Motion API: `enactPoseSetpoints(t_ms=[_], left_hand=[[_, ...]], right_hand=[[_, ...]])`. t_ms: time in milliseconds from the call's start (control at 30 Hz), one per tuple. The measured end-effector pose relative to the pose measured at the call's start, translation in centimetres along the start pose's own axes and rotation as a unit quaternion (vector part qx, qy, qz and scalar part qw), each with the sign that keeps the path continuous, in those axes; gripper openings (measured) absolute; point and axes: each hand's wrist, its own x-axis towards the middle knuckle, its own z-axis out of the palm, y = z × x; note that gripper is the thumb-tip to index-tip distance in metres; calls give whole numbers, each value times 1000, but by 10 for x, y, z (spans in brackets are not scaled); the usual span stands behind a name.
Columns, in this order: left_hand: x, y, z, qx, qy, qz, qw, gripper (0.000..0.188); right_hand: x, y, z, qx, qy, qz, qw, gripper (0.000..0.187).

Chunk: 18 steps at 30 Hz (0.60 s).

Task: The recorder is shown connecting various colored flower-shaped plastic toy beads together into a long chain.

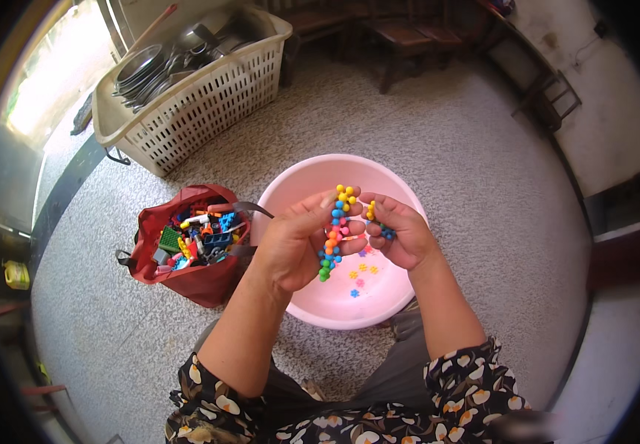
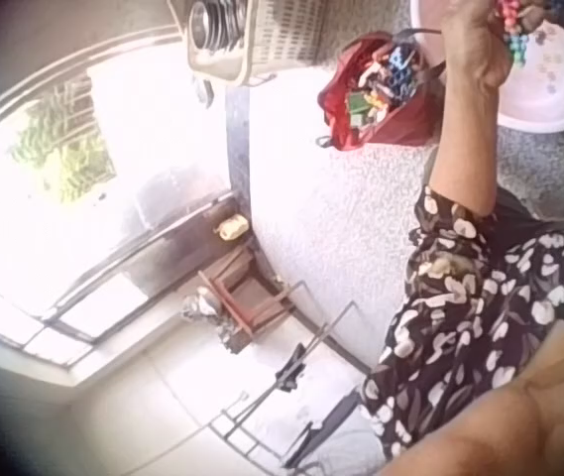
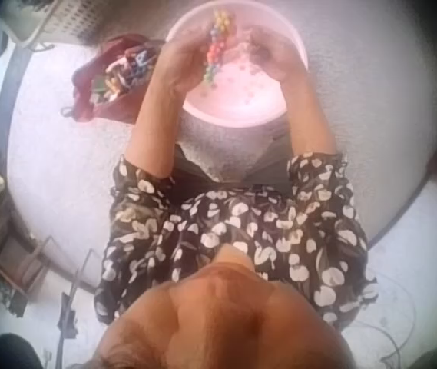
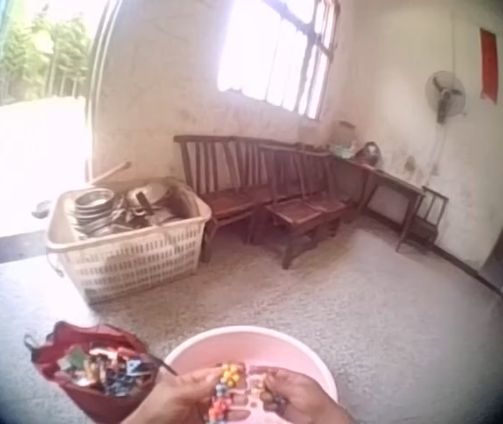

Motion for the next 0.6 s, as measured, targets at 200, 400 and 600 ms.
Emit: enactPoseSetpoints(t_ms=[200,400,600], left_hand=[[4,-9,-2,24,-8,-25,999,26],[7,-13,-7,69,0,-34,997,23],[14,-20,-1,74,31,-52,995,25]], right_hand=[[-19,-13,15,-6,41,-107,993,20],[-26,-33,21,-53,-36,-160,985,19],[-37,-34,18,-87,-1,-200,976,19]])
